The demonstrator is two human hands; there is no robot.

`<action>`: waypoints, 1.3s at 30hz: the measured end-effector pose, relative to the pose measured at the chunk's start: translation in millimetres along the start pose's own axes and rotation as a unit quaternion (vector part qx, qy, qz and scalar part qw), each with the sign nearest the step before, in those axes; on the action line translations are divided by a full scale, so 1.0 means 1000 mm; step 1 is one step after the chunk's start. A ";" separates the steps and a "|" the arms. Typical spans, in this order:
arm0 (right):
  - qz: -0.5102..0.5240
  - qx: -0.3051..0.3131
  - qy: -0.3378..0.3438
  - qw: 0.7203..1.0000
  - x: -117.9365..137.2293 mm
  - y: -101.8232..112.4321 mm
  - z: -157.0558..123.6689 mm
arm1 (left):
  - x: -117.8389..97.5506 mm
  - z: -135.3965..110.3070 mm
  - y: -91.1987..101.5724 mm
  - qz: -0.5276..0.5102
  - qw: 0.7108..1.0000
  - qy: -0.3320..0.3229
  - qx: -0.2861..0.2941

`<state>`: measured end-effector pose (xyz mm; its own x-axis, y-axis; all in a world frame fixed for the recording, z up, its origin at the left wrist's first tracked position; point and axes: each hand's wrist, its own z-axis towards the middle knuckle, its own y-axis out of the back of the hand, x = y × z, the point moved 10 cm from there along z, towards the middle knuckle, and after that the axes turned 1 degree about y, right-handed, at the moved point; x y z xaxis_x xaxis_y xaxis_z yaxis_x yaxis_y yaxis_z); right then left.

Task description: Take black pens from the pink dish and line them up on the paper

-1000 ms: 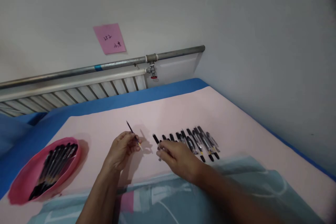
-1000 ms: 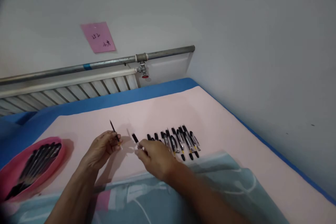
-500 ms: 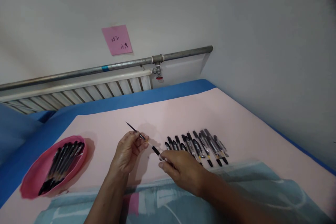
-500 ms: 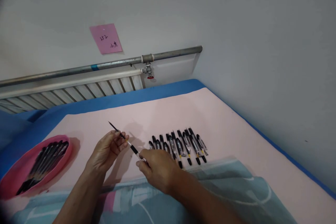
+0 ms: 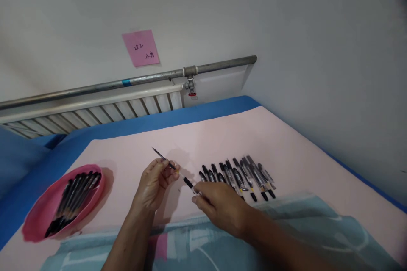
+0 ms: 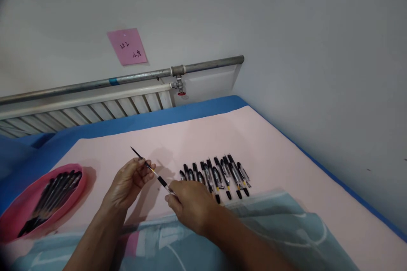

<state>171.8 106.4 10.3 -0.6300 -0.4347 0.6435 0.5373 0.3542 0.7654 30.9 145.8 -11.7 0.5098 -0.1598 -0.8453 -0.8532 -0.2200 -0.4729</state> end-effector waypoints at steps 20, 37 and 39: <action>0.061 -0.138 -0.008 0.989 -0.012 0.034 0.002 | 0.010 -0.021 -0.040 0.235 0.961 -0.024 0.145; 0.059 -0.162 -0.017 0.985 -0.016 0.045 0.000 | 0.049 -0.022 -0.051 0.577 0.797 -0.126 0.129; 0.053 -0.154 -0.017 0.986 -0.016 0.044 0.001 | 0.044 -0.016 -0.040 0.511 0.848 -0.094 0.108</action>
<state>204.8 129.5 33.9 -0.5765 -0.3790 0.7239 0.7432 0.1249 0.6573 89.1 132.1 -26.0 -0.5161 -0.0004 -0.8565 -0.8497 0.1257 0.5120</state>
